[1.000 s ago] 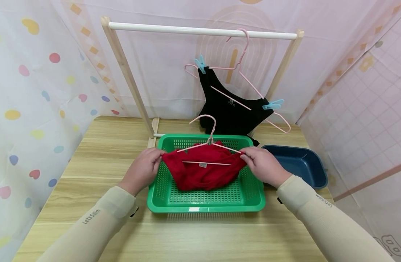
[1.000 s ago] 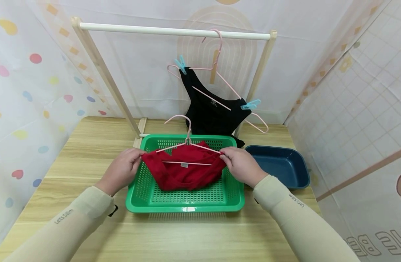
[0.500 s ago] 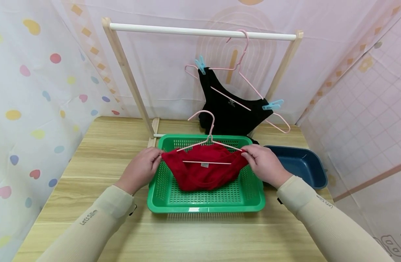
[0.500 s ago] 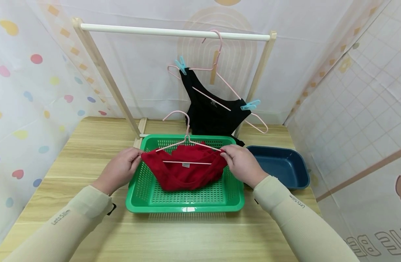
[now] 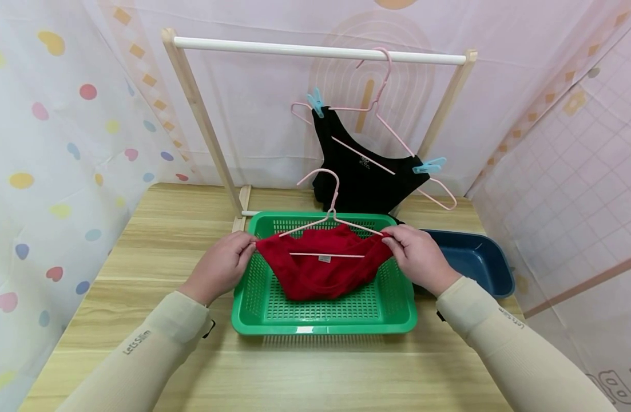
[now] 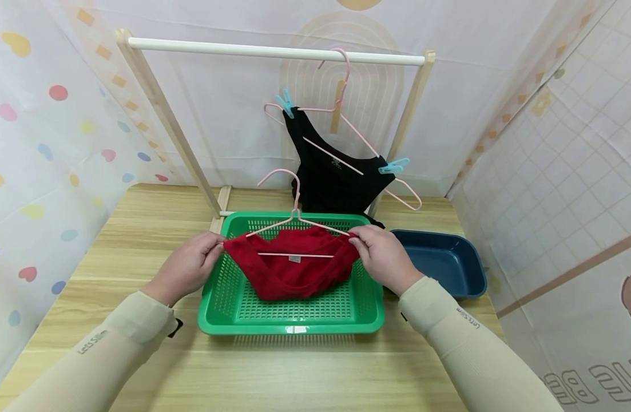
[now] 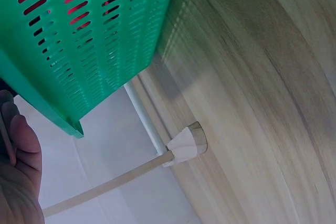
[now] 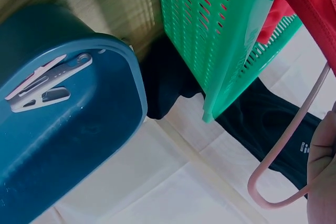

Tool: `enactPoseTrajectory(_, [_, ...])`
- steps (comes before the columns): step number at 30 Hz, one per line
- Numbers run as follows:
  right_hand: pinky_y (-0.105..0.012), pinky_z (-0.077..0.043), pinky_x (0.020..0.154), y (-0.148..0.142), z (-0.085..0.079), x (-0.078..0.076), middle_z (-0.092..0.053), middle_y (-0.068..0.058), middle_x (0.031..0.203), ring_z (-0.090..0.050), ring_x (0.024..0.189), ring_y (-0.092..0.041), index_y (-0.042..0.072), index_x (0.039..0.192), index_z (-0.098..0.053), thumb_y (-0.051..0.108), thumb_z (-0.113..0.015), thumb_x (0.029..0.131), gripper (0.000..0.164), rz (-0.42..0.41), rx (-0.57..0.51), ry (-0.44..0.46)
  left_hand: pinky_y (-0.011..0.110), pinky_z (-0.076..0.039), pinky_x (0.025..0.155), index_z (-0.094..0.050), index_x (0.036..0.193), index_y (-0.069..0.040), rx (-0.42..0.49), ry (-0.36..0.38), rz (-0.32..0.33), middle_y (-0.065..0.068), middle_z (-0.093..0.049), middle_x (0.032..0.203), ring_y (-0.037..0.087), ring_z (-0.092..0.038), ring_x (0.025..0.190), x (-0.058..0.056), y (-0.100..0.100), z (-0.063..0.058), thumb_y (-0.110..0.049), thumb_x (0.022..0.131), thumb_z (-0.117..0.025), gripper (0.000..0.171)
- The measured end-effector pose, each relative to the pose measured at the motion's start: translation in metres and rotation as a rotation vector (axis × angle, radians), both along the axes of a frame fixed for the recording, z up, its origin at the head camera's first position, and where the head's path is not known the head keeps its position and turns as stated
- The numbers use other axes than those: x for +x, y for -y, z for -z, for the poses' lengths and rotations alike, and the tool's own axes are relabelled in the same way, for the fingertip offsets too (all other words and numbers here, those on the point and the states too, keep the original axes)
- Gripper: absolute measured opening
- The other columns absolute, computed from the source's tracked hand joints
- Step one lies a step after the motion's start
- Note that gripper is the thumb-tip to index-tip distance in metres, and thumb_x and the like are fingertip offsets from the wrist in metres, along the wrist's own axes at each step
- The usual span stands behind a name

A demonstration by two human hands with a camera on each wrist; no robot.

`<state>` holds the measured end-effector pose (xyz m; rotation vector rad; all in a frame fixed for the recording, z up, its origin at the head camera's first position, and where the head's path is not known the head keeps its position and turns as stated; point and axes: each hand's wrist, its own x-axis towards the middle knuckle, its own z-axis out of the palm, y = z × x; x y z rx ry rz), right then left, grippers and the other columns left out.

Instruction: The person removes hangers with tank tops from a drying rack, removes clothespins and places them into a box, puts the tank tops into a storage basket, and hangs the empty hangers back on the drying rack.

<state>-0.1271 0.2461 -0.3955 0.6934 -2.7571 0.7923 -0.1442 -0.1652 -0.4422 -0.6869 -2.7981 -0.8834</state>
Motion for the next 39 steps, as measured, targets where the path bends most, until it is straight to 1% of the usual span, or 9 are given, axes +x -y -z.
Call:
enactPoseTrajectory(6, [-0.032,-0.056,0.071,-0.0002,0.0006,0.0001,-0.073,-0.004,0.101,-0.064,0.080,-0.014,0.006,0.119,-0.074,0.014,-0.064,0.105,0.018,0.001,-0.001,-0.008,0.053,-0.059,0.092,-0.071,0.113,-0.006,0.042,-0.001,-0.006,0.010,-0.072,0.110,0.027,-0.067,0.100,0.0009,0.0005,-0.0010,-0.014,0.109,-0.056,0.018])
enactPoseTrajectory(11, [-0.032,-0.056,0.070,-0.0008,0.0019,0.0001,-0.074,-0.005,0.102,-0.065,0.081,-0.014,0.006,0.120,-0.074,0.013,-0.065,0.105,0.019,0.000,-0.006,-0.020,0.052,-0.059,0.089,-0.071,0.112,-0.006,0.053,-0.027,-0.006,0.009,-0.072,0.106,0.026,-0.066,0.096,0.0005,0.0016,-0.0005,-0.012,0.108,-0.056,0.017])
enactPoseTrajectory(21, [-0.033,-0.055,0.070,-0.0030,0.0044,0.0000,-0.074,-0.006,0.101,-0.064,0.082,-0.015,0.005,0.121,-0.075,0.012,-0.065,0.105,0.021,0.015,-0.008,-0.027,0.050,-0.057,0.088,-0.071,0.109,-0.004,0.064,-0.031,-0.022,0.011,-0.071,0.103,0.027,-0.065,0.094,-0.0010,0.0037,0.0005,-0.010,0.108,-0.057,0.016])
enactPoseTrajectory(29, [-0.039,-0.060,0.077,-0.0054,0.0072,-0.0003,-0.076,-0.008,0.106,-0.071,0.090,-0.020,0.004,0.121,-0.075,0.011,-0.064,0.105,0.020,0.024,-0.010,-0.023,0.043,-0.053,0.080,-0.071,0.109,-0.007,0.069,-0.004,-0.036,0.007,-0.068,0.098,0.021,-0.058,0.086,-0.0003,0.0054,-0.0011,-0.013,0.109,-0.057,0.016])
enactPoseTrajectory(34, [-0.043,-0.063,0.082,-0.0068,0.0062,0.0007,-0.076,-0.010,0.110,-0.073,0.096,-0.024,0.003,0.122,-0.075,0.011,-0.063,0.106,0.021,0.031,-0.012,0.006,0.042,-0.053,0.080,-0.072,0.109,-0.007,0.072,0.003,-0.035,0.007,-0.068,0.098,0.021,-0.058,0.087,-0.0003,0.0072,-0.0014,-0.013,0.109,-0.057,0.016])
enactPoseTrajectory(39, [-0.046,-0.063,0.087,-0.0091,0.0053,0.0012,-0.077,-0.013,0.116,-0.074,0.102,-0.027,0.003,0.120,-0.076,0.010,-0.062,0.106,0.021,0.041,-0.017,0.012,0.044,-0.053,0.081,-0.072,0.108,-0.007,0.076,-0.012,-0.042,0.007,-0.068,0.097,0.022,-0.058,0.087,-0.0008,0.0095,-0.0004,-0.014,0.109,-0.057,0.016])
